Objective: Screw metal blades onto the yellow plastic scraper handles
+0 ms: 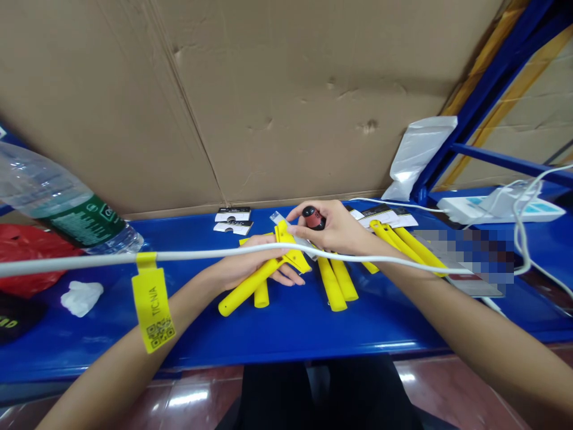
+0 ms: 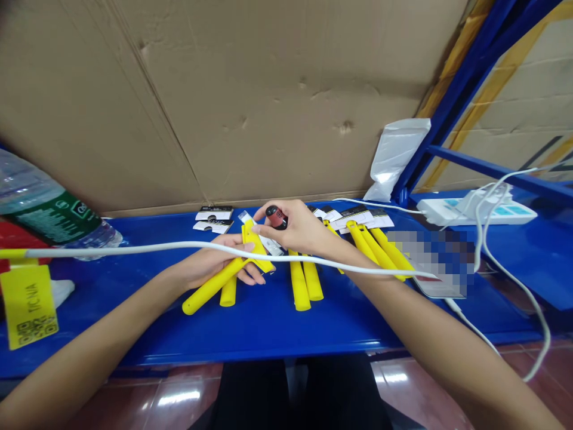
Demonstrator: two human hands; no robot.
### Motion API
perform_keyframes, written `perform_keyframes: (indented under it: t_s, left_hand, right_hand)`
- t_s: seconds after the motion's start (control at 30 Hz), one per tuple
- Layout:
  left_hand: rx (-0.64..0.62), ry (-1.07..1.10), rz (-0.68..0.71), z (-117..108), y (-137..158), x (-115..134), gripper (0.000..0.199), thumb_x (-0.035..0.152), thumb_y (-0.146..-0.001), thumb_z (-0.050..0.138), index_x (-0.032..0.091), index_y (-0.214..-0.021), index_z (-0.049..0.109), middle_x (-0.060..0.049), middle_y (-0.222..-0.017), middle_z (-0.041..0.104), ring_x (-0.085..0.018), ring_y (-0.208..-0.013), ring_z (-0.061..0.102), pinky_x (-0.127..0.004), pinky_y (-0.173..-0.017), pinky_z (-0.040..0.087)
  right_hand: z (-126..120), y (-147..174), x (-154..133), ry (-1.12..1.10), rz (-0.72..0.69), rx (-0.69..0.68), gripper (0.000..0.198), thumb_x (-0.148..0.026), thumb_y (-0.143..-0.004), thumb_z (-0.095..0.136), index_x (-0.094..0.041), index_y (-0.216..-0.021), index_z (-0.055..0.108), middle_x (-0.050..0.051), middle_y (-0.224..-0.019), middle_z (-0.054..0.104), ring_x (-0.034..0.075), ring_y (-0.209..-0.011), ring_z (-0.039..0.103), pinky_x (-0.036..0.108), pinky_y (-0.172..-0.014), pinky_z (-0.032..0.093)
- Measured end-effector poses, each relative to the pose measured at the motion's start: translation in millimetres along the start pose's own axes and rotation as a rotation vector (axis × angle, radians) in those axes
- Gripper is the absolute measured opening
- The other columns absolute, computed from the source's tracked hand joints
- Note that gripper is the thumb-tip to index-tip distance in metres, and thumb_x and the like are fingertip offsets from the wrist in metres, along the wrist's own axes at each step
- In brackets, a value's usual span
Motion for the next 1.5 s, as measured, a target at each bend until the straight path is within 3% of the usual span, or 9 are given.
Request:
perform_keyframes:
  t_s: [0.27, 0.47, 0.6, 0.87, 1.17, 1.27, 1.43, 1.5]
  left_hand:
    - [0.049, 0.042, 0.028, -0.1, -3.3, 3.1, 0.026, 0.029, -0.108, 0.081, 0.009, -0.122, 0.075, -0.021, -0.106, 0.088, -0.032, -0.094, 0.091, -0.035, -0.084, 0.075]
    - [0.057, 0.024, 0.039, -3.1, -3.1, 2.8, 0.027, 0.026, -0.103, 0.086, 0.008, -0.122, 0.078, -0.022, -0.112, 0.088, -0.033, -0.098, 0.09, -0.04, -0.094, 0.075]
    - [0.051, 0.009, 0.065, -4.6, -2.2, 3.0, 0.03, 0.025, -0.101, 0.089, 0.007, -0.122, 0.079, -0.022, -0.112, 0.088, -0.032, -0.098, 0.09, -0.039, -0.093, 0.075]
    - [0.038, 0.012, 0.111, -1.3, 2.6, 5.9, 0.026, 0.025, -0.098, 0.093, 0.009, -0.115, 0.081, -0.019, -0.111, 0.088, -0.031, -0.1, 0.09, -0.037, -0.096, 0.074]
    - [0.054, 0.026, 0.161, 3.8, 3.3, 7.1, 0.028, 0.024, -0.092, 0.097, 0.008, -0.111, 0.084, -0.02, -0.109, 0.089, -0.031, -0.095, 0.09, -0.038, -0.091, 0.075]
    - [0.096, 0.047, 0.182, 2.7, 2.7, 11.9, 0.027, 0.023, -0.093, 0.097, 0.008, -0.112, 0.085, -0.019, -0.107, 0.089, -0.03, -0.092, 0.09, -0.036, -0.088, 0.075]
    - [0.322, 0.137, 0.286, -14.1, 0.2, 24.9, 0.012, 0.013, -0.097, 0.088, 0.006, -0.105, 0.084, -0.017, -0.097, 0.088, -0.022, -0.082, 0.087, -0.03, -0.084, 0.074]
    - [0.391, 0.164, 0.315, -21.8, -0.8, 27.4, 0.006, 0.01, -0.1, 0.083, 0.005, -0.103, 0.083, -0.016, -0.096, 0.086, -0.021, -0.082, 0.086, -0.03, -0.084, 0.074]
  right_hand:
    - [1.7, 1.1, -1.5, 0.023, 0.03, -0.075, 0.057, -0.066, -0.093, 0.087, -0.016, -0.119, 0.081, -0.003, -0.074, 0.058, 0.015, -0.067, 0.047, 0.031, -0.064, 0.038]
    - [3.0, 3.0, -7.7, 0.037, 0.013, -0.146, 0.049, -0.06, -0.099, 0.083, -0.017, -0.123, 0.081, -0.003, -0.075, 0.059, 0.014, -0.068, 0.047, 0.031, -0.065, 0.038]
    - [3.7, 3.6, -10.4, 0.037, -0.015, -0.16, 0.045, -0.058, -0.1, 0.082, -0.017, -0.119, 0.082, -0.004, -0.074, 0.055, 0.013, -0.067, 0.044, 0.031, -0.065, 0.037]
    - [0.9, 0.6, -5.1, -0.052, 0.022, -0.189, 0.044, -0.057, -0.09, 0.095, -0.019, -0.106, 0.08, -0.007, -0.064, 0.053, 0.011, -0.058, 0.044, 0.028, -0.056, 0.033]
    - [1.1, -0.5, -5.5, -0.156, 0.169, -0.234, 0.05, -0.058, -0.081, 0.101, -0.02, -0.094, 0.07, -0.009, -0.059, 0.056, 0.01, -0.042, 0.051, 0.026, -0.042, 0.037]
    - [-1.5, -3.1, -4.9, -0.089, 0.137, -0.16, 0.049, -0.06, -0.083, 0.099, -0.02, -0.093, 0.073, -0.008, -0.06, 0.055, 0.01, -0.044, 0.049, 0.026, -0.044, 0.035]
    - [-26.3, -3.8, -9.9, -0.102, 0.062, 0.137, 0.047, -0.065, -0.093, 0.09, -0.022, -0.095, 0.07, -0.007, -0.06, 0.051, 0.011, -0.048, 0.043, 0.029, -0.049, 0.032]
    - [-34.5, -3.9, -9.6, -0.041, 0.015, 0.167, 0.044, -0.061, -0.093, 0.091, -0.022, -0.095, 0.07, -0.005, -0.066, 0.057, 0.012, -0.054, 0.044, 0.03, -0.055, 0.034]
Point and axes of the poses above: each hand's wrist, its own y-axis away from the middle knuckle, its own z-axis out of the palm, x = y × z, the point moved 4 cm from there along -y, towards the middle knuckle
